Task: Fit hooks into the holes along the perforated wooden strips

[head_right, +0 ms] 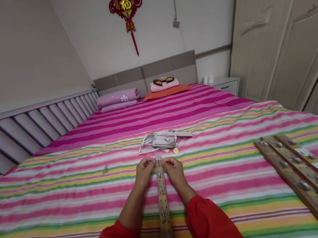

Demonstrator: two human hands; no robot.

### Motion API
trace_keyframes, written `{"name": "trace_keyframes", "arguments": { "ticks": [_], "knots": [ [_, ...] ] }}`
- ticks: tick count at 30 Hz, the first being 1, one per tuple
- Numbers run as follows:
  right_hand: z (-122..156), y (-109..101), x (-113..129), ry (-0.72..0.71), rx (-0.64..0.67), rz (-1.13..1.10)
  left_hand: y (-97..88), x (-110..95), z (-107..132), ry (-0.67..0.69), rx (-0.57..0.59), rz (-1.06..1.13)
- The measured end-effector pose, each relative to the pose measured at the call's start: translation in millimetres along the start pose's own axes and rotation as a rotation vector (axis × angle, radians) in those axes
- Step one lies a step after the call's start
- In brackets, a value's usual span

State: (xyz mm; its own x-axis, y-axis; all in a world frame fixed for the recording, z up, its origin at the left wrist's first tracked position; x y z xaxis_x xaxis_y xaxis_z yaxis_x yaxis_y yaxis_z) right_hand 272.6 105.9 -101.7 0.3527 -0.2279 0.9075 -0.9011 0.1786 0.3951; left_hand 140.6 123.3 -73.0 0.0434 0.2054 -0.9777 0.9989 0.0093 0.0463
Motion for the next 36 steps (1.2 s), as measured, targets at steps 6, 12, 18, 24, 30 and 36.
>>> {"name": "trace_keyframes", "arguments": {
  "ticks": [6,12,18,24,30,36],
  "knots": [
    [-6,-2,-14,0.010,-0.027,-0.003,1.3,19,-2,-0.023,-0.059,0.022],
    [-10,0,-20,-0.001,-0.046,0.028,1.9,27,0,-0.035,-0.112,0.023],
    [-13,-2,-25,0.007,-0.081,0.077,1.7,32,0,-0.068,-0.118,0.009],
    [-16,-3,-29,0.030,-0.098,0.134,2.8,32,2,-0.093,-0.135,-0.013],
    [-17,-2,-29,0.049,-0.099,0.181,2.5,34,3,-0.108,-0.163,-0.027],
    [-19,-5,-34,0.070,-0.101,0.216,1.7,34,4,-0.100,-0.142,-0.050]
  ]
}}
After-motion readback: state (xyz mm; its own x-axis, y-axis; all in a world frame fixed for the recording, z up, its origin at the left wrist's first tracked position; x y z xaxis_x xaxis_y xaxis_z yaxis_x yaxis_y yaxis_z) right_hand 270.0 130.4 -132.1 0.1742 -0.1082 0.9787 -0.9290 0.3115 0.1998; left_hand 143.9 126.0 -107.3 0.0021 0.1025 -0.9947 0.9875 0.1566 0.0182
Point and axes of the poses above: each hand's wrist, its own z-axis away from the middle knuckle, its own y-axis out of the palm, x = y × z, the point moved 3 cm from there along -z, towards the middle knuckle, and after that the axes turned 3 degrees about x, right-handed, at the moved point
